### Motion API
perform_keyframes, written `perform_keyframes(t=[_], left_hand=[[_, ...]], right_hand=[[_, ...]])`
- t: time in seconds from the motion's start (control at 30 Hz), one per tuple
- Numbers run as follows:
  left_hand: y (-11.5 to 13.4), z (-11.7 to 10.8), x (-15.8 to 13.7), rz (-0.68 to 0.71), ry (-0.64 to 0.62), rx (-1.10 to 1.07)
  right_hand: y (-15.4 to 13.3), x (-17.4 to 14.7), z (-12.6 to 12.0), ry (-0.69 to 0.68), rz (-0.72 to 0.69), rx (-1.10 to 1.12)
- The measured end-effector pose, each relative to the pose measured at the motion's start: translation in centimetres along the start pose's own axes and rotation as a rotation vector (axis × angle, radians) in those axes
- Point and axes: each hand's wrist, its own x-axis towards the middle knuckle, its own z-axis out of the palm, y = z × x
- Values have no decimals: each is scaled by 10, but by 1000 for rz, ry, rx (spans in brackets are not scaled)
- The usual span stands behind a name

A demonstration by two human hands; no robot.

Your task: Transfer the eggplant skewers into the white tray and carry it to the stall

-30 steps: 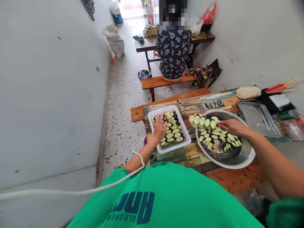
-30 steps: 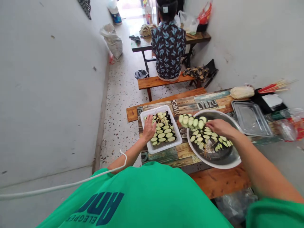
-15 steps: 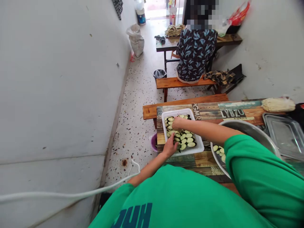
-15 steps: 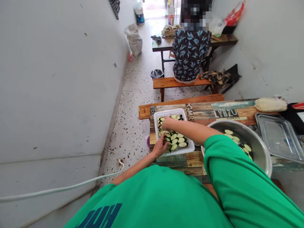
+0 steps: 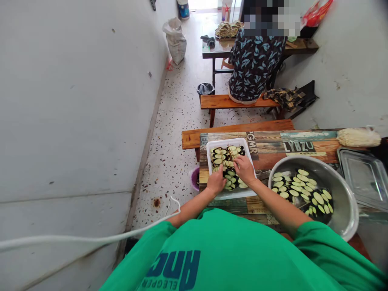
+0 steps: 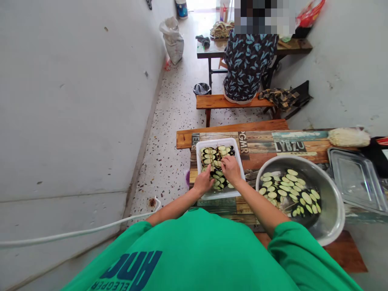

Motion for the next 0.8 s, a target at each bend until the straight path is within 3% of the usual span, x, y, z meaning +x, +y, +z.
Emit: perform_keyframes(t=[0.13,0.23,0.33,0.4,0.53,0.6,0.73,0.8], left_hand=[[-1,4,-9,-39,14,-124],[-2,7,-21,-56,67,-117],[-4,11,-28,-69,42,3],[-7,14,-29,-52,29,46],[-16,15,-27,-21,93,-35],[-13,11,-26,-31,58,-21],[17,-6,-29,-105,-92,172],[31,-13,-31,-94,-34,237]], right_hand=[[1,-32,1,187,78,49],[2,-50,18,40,152,96],[-1,-54,42,-191,215,67],[1,-53,51,-254,258,29],[23,-54,45,-296,300,38],[36,-58,37,-308,283,61],[42,-63,27,-264,227,73],[36,-60,28,-205,224,8]])
